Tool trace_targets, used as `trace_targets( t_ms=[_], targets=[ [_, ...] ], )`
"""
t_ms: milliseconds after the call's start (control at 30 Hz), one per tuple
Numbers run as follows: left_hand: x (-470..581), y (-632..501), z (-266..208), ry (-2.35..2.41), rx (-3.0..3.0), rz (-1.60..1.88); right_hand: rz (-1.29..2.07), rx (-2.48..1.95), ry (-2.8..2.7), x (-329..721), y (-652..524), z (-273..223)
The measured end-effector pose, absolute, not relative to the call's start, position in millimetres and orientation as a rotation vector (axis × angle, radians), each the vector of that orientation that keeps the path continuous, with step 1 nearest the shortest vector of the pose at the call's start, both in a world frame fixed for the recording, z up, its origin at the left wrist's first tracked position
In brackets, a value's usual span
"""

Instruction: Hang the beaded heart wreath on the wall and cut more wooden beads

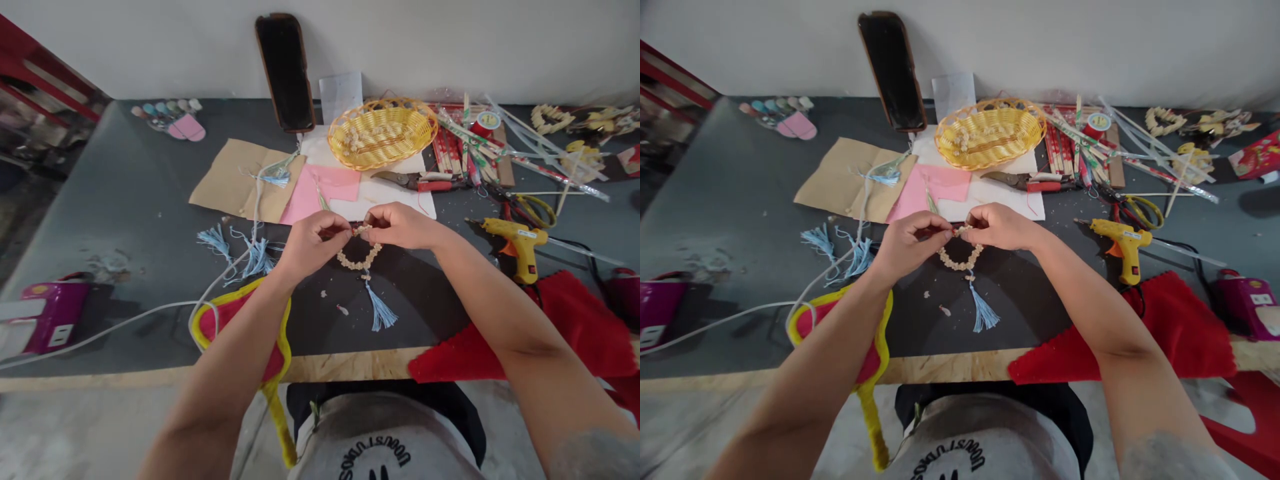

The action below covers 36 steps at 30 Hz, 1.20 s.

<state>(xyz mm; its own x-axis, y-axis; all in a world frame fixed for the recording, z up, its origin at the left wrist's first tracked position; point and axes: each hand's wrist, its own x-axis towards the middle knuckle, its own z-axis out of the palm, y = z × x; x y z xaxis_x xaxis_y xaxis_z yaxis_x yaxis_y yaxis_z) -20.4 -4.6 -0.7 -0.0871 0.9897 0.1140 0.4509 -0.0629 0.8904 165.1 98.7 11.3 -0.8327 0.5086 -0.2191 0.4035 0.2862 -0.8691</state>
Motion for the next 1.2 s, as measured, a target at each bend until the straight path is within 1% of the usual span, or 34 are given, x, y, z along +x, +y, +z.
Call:
trace_targets(
  t_ms=[367,633,867,1100,1200],
  targets=[
    [-24.4,-4.6,-2.5,1.525,1.423,0.988,1.671,-0.806,-2.452,166.6,100.3,8.9],
    [-25.9,-4.3,-3.1,1.466,1.444,0.933,1.727,-0.752,-2.482,167.4,100.0,9.2],
    [-28.5,-2.5,-3.0,1.530,1.493,0.984,1.793,-0.784,-2.453,167.7,99.5,11.1],
    [-26.5,-5.7,3.4,1.509,1.567,0.800,1.836,-0.732,-2.467,167.0,99.8,8.6],
    [-24.1,-6.2,4.8,1.508,1.581,0.779,1.876,-0.684,-2.482,166.5,99.9,6.4]
  ],
)
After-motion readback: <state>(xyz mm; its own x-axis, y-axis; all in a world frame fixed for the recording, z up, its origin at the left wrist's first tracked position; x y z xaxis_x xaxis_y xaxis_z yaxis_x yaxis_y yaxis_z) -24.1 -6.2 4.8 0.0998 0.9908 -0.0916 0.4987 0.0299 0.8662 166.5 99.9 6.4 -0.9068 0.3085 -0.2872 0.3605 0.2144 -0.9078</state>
